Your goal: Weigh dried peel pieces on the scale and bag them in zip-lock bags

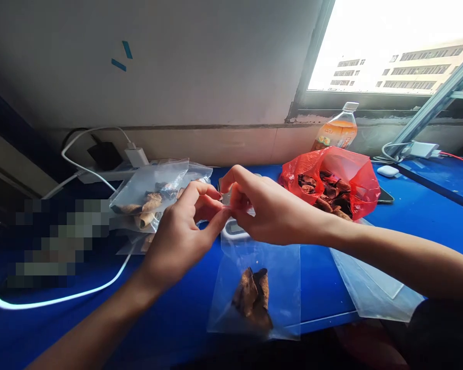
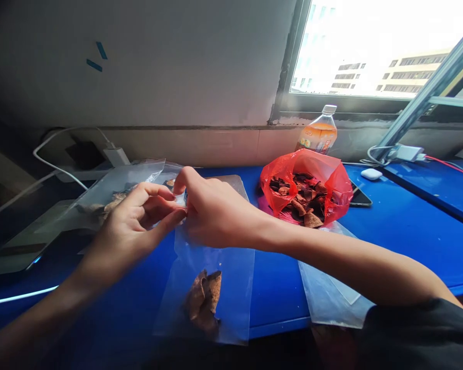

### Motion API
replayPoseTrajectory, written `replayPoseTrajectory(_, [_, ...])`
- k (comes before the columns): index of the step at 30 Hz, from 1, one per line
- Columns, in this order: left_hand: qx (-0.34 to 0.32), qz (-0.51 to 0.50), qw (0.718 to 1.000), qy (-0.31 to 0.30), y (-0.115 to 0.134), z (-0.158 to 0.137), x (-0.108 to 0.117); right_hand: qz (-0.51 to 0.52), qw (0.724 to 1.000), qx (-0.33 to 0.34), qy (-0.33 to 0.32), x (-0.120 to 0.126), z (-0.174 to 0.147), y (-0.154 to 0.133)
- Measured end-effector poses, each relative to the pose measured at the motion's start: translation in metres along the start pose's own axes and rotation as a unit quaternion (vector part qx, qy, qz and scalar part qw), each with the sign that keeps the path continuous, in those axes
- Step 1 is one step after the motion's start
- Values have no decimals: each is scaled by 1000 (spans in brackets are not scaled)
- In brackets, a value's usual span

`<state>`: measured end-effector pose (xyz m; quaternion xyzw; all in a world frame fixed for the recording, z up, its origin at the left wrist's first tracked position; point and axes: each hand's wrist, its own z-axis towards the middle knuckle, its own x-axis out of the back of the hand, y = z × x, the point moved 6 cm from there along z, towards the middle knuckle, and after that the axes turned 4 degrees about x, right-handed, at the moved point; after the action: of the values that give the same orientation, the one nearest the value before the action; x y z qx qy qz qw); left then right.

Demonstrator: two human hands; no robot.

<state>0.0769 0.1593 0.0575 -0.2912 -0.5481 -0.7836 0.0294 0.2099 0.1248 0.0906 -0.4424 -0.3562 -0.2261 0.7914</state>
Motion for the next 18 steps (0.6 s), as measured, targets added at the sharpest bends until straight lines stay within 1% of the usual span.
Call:
replayPoseTrajectory(4, [12,55,998,-22,5,1,0,-2,1000,-20,16,0,0,-2])
replayPoseTrajectory(9, [-34,103,994,-16,23,-6,7,10,999,15,33,7,-11,-11])
replayPoseTrajectory(13, [-55,122,991,27,36,-11,20,13,998,25,59,19,-22,-19])
replayPoseTrajectory(18, [-22,107,989,100,47,-18,39,23,997,18,70,28,-28,-20])
